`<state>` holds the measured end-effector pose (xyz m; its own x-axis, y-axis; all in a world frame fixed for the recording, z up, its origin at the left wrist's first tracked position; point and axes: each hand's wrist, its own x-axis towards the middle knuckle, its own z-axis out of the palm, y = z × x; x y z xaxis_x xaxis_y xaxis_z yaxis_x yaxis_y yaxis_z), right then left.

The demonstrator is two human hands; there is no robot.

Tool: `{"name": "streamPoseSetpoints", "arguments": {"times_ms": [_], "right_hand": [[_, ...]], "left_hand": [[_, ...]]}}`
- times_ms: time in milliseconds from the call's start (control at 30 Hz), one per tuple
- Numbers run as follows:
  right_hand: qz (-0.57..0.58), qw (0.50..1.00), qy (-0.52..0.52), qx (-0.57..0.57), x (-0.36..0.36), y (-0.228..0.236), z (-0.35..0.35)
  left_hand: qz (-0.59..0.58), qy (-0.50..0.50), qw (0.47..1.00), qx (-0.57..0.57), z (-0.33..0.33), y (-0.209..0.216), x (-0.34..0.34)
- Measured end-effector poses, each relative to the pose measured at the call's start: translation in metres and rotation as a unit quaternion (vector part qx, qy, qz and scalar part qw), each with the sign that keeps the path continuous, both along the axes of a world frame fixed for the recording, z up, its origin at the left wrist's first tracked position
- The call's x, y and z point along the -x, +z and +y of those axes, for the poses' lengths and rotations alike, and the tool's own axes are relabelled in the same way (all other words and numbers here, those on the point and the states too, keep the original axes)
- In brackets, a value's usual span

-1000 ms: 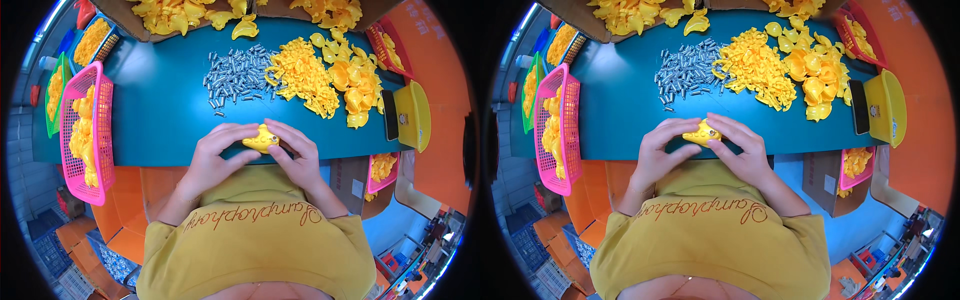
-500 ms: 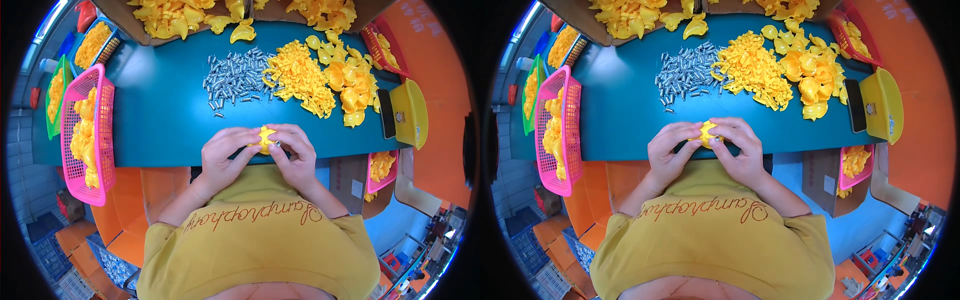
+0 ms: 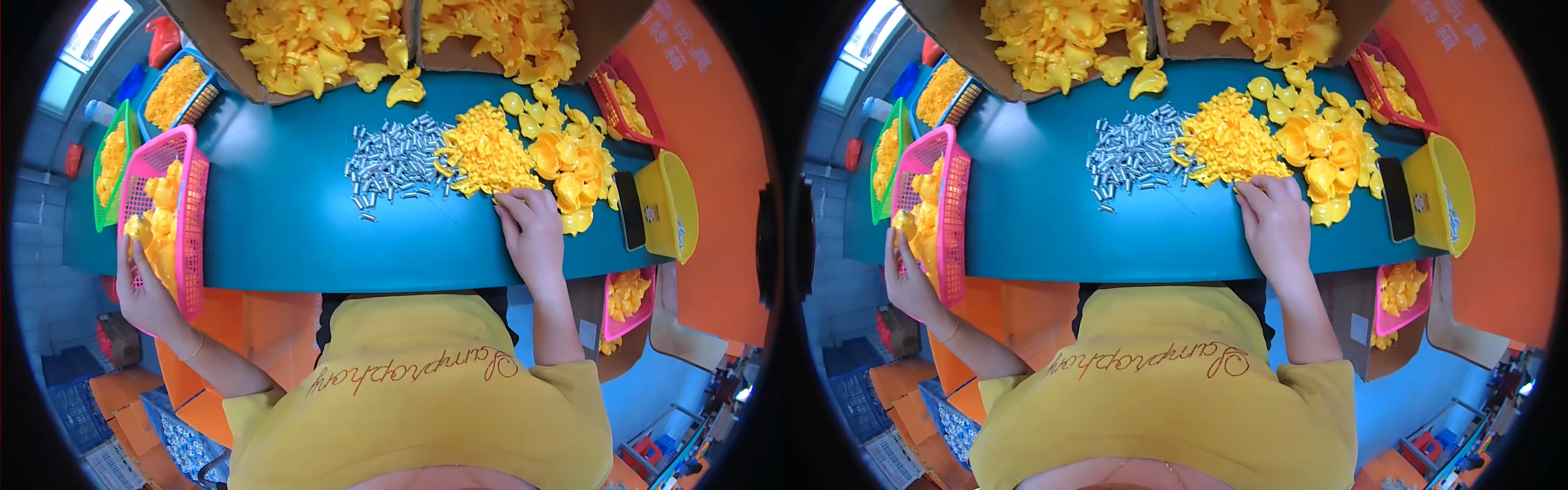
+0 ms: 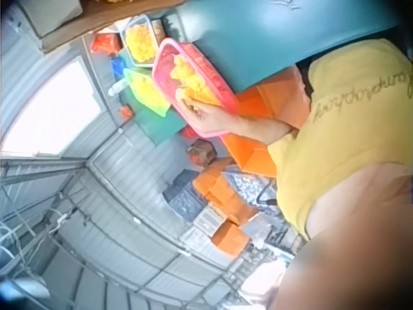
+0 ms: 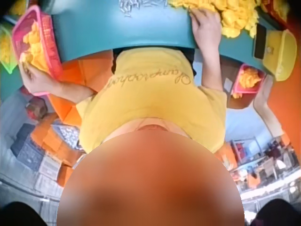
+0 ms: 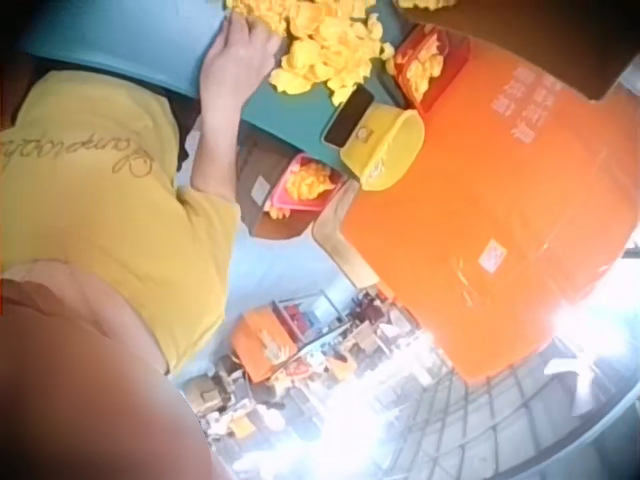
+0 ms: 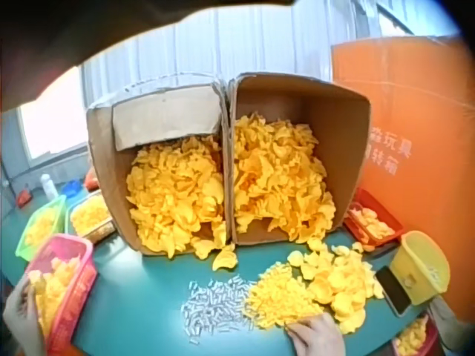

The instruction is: Assembling plastic yellow toy ducks by hand on a factory workbench.

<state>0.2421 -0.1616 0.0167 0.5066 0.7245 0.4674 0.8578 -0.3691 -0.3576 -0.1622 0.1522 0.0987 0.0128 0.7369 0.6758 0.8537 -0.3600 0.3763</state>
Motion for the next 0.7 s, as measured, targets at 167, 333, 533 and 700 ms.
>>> {"name": "streamPoseSetpoints", "arguments": {"times_ms": [167, 333, 533, 700], "right_hand": [[0.022, 1.0, 0.013, 0.018, -0.001, 0.004, -0.006], [0.172, 0.98, 0.064, -0.073, 0.015, 0.011, -0.003], [0.37, 0.915, 0.103, -0.125, 0.044, -0.006, 0.01], [0.32, 0.935, 0.112, -0.106, 0.052, -0.009, 0.01]], "left_hand": [[0.114, -0.029, 0.992, 0.054, 0.025, -0.026, 0.028], [0.166, -0.106, 0.975, -0.104, -0.004, -0.006, -0.06], [0.072, -0.545, 0.835, 0.011, -0.01, -0.007, -0.224], [0.167, -0.614, 0.77, 0.047, 0.012, -0.052, -0.326]]}}
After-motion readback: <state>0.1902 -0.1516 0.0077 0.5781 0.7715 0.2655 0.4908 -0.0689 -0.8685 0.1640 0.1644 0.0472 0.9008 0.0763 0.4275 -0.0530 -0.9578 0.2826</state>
